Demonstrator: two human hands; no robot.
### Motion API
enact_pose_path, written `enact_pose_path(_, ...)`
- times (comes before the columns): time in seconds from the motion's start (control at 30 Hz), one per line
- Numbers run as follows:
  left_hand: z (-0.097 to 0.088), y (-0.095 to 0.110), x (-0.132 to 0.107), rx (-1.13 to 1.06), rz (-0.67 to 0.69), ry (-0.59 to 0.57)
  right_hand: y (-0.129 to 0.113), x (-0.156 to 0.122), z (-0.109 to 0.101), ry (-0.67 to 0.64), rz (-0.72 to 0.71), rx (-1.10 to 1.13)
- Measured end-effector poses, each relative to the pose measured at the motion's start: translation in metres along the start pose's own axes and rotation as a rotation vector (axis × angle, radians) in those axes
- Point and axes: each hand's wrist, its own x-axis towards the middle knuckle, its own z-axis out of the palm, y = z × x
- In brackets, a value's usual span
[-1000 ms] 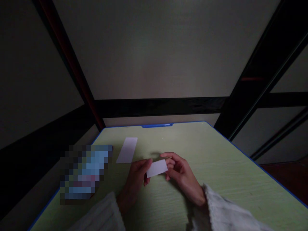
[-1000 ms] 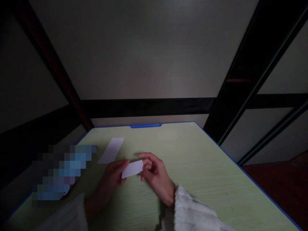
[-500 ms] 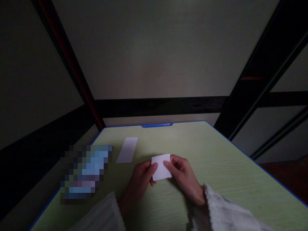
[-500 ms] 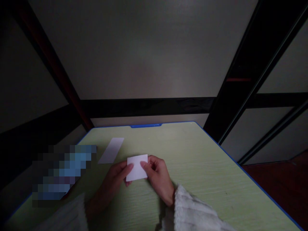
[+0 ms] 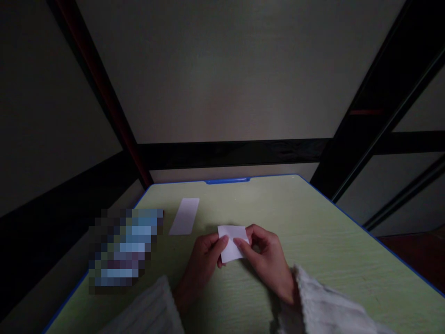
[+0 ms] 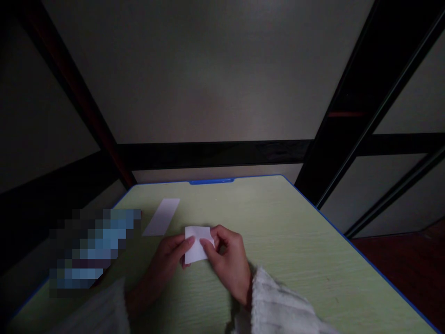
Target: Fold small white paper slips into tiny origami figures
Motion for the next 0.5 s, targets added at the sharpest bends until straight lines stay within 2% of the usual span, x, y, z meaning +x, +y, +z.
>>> enact_pose_path(0.13, 0.0022, -0.0033, 0.0, -0.011, -0.048, 0.033, -0.0022, -0.0045, -0.0023, -0.022, -0.273, -0.235)
enact_pose_path(0.23, 0.0028, -0.0061, 0.0003, -0.053, -0.051, 0.031, -0.0026, -0.0057, -0.0038, -0.07, -0.366, -0.28)
enact_pose_path(0.33, 0.0036, -0.006, -0.0007, -0.066, -0.043, 0.027, -0.0031, -0.0047, -0.004, -0.059, -0.354, -0.279)
enact_pose_path(0.5, 0.0047, -0.0043, -0.0044, 0.017, 0.026, -0.024, -0.0034, -0.001, -0.0025, 0.076, -0.198, -0.315)
